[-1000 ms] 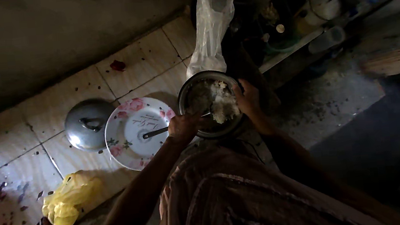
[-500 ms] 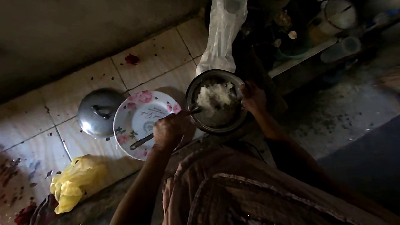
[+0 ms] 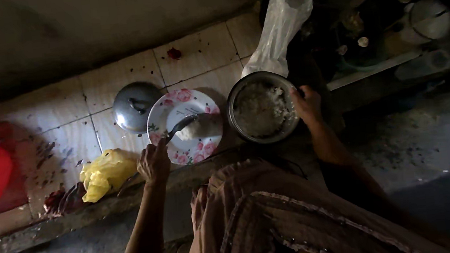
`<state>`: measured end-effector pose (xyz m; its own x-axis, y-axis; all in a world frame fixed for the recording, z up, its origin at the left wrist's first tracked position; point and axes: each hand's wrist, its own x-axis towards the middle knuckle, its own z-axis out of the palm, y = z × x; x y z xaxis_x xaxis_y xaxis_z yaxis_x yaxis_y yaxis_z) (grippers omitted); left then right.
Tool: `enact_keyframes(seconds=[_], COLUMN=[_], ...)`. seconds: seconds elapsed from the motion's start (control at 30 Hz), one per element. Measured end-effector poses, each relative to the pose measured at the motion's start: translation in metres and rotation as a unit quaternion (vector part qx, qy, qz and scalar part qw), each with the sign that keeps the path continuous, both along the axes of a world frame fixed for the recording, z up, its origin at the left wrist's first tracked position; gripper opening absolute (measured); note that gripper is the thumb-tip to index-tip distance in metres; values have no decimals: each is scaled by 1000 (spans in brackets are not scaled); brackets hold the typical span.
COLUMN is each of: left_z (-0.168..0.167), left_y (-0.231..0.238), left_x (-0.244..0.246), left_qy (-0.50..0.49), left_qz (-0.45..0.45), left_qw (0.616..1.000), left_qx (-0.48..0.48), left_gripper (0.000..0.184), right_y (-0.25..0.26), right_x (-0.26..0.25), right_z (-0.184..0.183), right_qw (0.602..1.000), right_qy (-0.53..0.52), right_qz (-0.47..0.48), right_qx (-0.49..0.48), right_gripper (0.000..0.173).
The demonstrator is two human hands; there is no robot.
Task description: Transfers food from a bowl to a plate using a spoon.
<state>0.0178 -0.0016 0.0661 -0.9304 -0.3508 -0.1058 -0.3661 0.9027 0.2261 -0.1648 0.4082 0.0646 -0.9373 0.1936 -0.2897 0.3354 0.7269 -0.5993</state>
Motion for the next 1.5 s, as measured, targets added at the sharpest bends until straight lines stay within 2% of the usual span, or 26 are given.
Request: enact_keyframes(seconds=[0.07, 0.17, 0.23, 0.33, 0.43, 0.5, 0.57, 0.7, 0.83, 1.03, 1.17, 1.3, 1.5], left_z=[8, 37, 56, 72, 90, 100, 105, 99, 83, 64, 65, 67, 54], left_y=[-1, 2, 10, 36, 76, 102, 127, 160, 187, 187, 182, 178, 181], left_x=[1, -5, -11, -27, -60, -86, -112, -158, -192, -197, -203, -204, -206], left_qy=[6, -7, 13, 29, -94, -178, -217, -215, -272, -277, -299, -306, -310], left_qz=[10, 21, -13, -116, -180, -222, -259, -305, -330, -339, -380, -408, -455], left_qw=[1000, 1000, 999, 993, 979, 957, 937, 922, 893, 894, 869, 855, 826], left_qx=[-5, 10, 27, 20, -6, -52, -88, -106, -139, -94, -110, -95, -122], left_gripper=[28, 32, 32, 30, 32, 35, 36, 24, 20, 25, 24, 24, 22], right_y=[-1, -7, -10, -14, -16, -17, -17, -16, -16, -15, -18, -24, -28], right_x=[-1, 2, 7, 13, 15, 13, 10, 2, -3, -3, -3, -10, -15], right_z=[2, 14, 18, 21, 27, 30, 32, 32, 28, 28, 24, 26, 21], right_qw=[999, 993, 992, 994, 994, 993, 992, 992, 989, 988, 983, 980, 974], right_qy=[-13, -35, -29, -14, 12, 25, 27, 20, 34, 32, 57, 38, 47], right_qz=[-24, -39, -26, -9, 10, 25, 37, 63, 92, 104, 133, 160, 190], right_qx=[-40, -109, -120, -112, -110, -116, -120, -111, -109, -111, -109, -108, -109], right_gripper=[50, 46, 42, 42, 40, 36, 35, 35, 30, 29, 29, 31, 31])
